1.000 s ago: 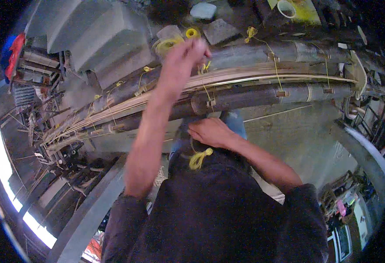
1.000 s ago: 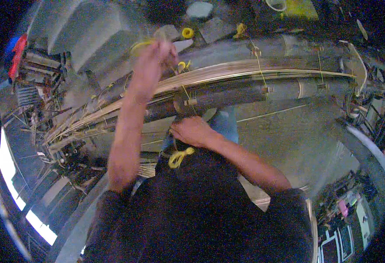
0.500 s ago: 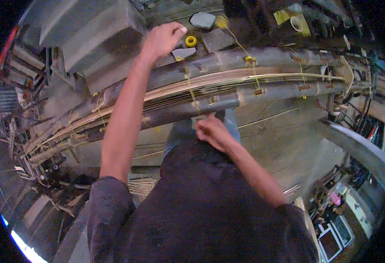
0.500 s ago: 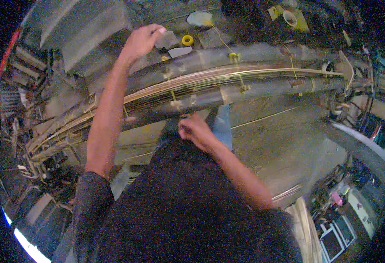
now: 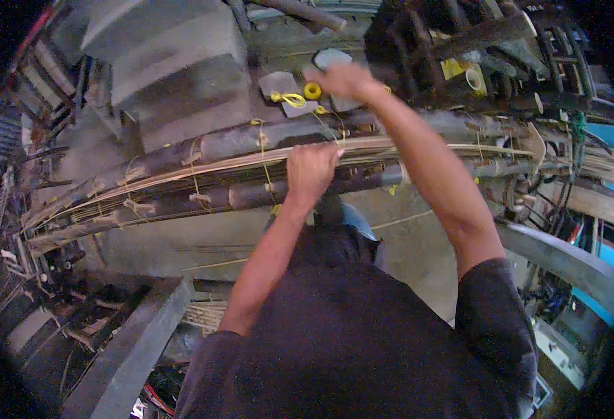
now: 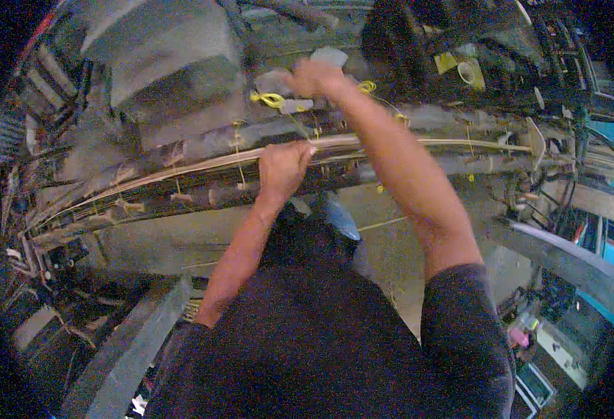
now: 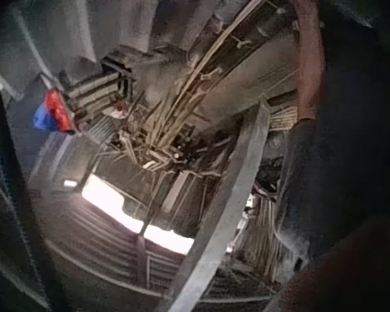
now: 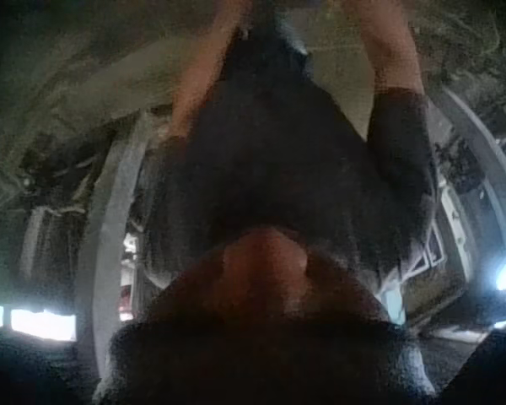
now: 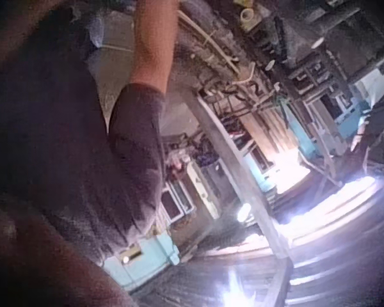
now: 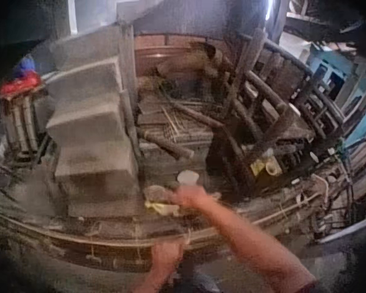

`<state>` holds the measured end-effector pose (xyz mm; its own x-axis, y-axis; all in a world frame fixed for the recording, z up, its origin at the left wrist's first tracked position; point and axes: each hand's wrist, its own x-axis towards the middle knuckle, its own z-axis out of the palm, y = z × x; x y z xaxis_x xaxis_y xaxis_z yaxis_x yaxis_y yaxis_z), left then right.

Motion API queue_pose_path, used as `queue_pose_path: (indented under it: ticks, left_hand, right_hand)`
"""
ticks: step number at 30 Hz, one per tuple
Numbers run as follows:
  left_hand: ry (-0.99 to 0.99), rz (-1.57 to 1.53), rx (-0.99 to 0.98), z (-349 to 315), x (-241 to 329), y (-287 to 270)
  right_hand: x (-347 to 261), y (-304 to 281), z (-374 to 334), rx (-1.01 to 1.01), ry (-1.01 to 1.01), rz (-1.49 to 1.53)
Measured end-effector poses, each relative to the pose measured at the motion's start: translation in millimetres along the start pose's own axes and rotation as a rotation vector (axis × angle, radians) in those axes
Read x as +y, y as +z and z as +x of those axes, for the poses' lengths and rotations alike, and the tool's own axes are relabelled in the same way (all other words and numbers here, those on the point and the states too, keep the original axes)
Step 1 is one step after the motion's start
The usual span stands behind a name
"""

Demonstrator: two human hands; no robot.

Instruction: The person repeatedly ties yellow rope around a bundle of thin wooden sticks resting on a metal frame. They walk along the frame, loop the rope, and secure it at multiple points.

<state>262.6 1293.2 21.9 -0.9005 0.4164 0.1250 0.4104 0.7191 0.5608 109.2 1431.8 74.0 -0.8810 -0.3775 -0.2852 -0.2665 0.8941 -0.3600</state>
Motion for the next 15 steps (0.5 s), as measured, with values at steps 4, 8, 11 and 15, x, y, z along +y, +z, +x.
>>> queue_pose_path:
  ticks: [4,8,11,15]
  left_hand:
    - [0.061,-0.022,0.125,-3.3,3.7,6.9]
    - [-0.012,0.040,0.084,-5.1,-1.9,5.6]
    - [-0.162,-0.233,-0.031,6.4,12.4,0.7]
    - [-0.306,-0.959,-0.197,75.8,30.2,-28.6]
  right_hand:
    - [46.5,57.6,-9.8,0.115,0.015,0.601]
    - [-19.8,91.8,-154.3,0.145,-0.325,0.652]
    - [-37.1,173.4,-189.0,-0.009,-0.480,0.287]
    - [-73.5,175.8,-191.5,0.025,-0.250,0.485]
